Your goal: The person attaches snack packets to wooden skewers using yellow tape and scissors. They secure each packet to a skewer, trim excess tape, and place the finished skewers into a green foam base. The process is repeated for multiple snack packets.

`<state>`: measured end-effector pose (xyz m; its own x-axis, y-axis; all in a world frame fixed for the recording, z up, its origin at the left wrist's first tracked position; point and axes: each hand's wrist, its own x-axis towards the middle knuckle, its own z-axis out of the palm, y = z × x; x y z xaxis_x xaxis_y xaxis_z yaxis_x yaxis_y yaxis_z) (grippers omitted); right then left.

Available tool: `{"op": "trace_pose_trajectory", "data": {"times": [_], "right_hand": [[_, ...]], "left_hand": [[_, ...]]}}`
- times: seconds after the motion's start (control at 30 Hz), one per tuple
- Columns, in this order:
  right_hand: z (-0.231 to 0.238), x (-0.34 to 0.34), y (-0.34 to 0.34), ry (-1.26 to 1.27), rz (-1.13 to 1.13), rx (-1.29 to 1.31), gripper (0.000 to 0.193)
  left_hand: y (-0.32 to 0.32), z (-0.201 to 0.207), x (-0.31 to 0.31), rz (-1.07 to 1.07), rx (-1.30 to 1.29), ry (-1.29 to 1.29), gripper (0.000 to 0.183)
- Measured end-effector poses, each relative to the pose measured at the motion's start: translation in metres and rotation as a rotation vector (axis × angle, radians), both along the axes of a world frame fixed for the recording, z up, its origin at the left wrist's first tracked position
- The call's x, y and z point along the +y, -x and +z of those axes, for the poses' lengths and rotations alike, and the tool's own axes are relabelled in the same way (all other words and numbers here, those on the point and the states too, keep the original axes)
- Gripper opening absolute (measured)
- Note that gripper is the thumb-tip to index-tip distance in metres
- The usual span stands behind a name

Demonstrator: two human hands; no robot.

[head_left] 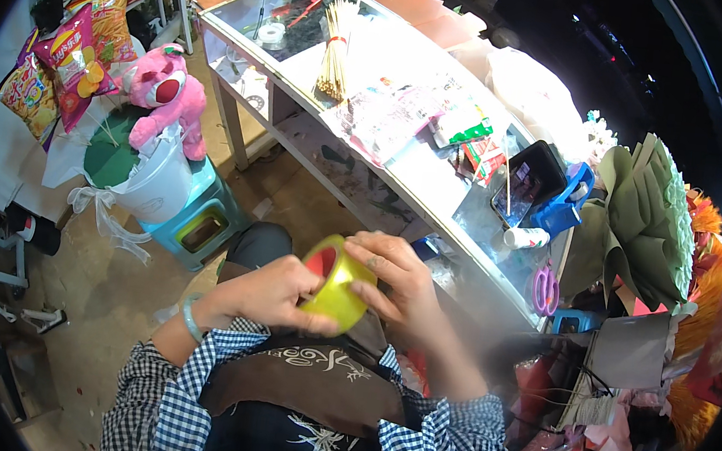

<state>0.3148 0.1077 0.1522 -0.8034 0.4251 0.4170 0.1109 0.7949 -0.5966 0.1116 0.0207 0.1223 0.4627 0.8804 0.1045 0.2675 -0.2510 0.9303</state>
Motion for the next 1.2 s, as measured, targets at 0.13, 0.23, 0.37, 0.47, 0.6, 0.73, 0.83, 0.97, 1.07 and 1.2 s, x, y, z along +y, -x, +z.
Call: {"op": "trace_pose_trajectory", "data": {"times": [0.13, 0.23, 0.37, 0.47, 0.6, 0.73, 0.83, 0.97, 1.07, 1.2], "right_hand": [[0.002, 0.001, -0.010, 0.468, 0.388, -0.074, 0.046], [-0.003, -0.011, -0.017, 0.790, 0.372, -0.160, 0.035], [-0.013, -0.029, -0.034, 0.954, 0.229, -0.255, 0.031], [-0.021, -0.038, -0.044, 1.023, 0.179, -0.301, 0.032], [-0.027, -0.043, -0.051, 1.090, 0.154, -0.220, 0.033], [-0.027, -0.040, -0.054, 1.274, 0.106, -0.231, 0.034], [-0.028, -0.037, -0.050, 1.421, 0.040, -0.205, 0.034], [-0.026, -0.031, -0.041, 1.507, -0.038, -0.166, 0.037], [-0.020, -0.027, -0.036, 1.437, -0.018, -0.181, 0.037], [-0.012, -0.024, -0.031, 1.447, 0.038, -0.175, 0.037]], "left_hand": [[0.001, 0.006, -0.004, -0.434, -0.192, 0.052, 0.030], [0.000, 0.003, -0.008, -0.366, -0.278, 0.248, 0.030], [-0.009, -0.011, -0.020, -0.086, -0.276, 0.536, 0.032], [-0.020, -0.021, -0.025, -0.021, -0.213, 0.366, 0.039], [-0.026, -0.026, -0.024, 0.010, -0.146, 0.226, 0.043], [-0.027, -0.022, -0.021, 0.030, -0.163, 0.236, 0.044], [-0.027, -0.020, -0.015, 0.037, -0.173, 0.302, 0.045], [-0.021, -0.019, -0.010, 0.058, -0.336, 0.455, 0.045], [-0.018, -0.017, -0.008, 0.063, -0.370, 0.465, 0.043], [-0.017, -0.015, -0.009, 0.079, -0.378, 0.458, 0.041]]}}
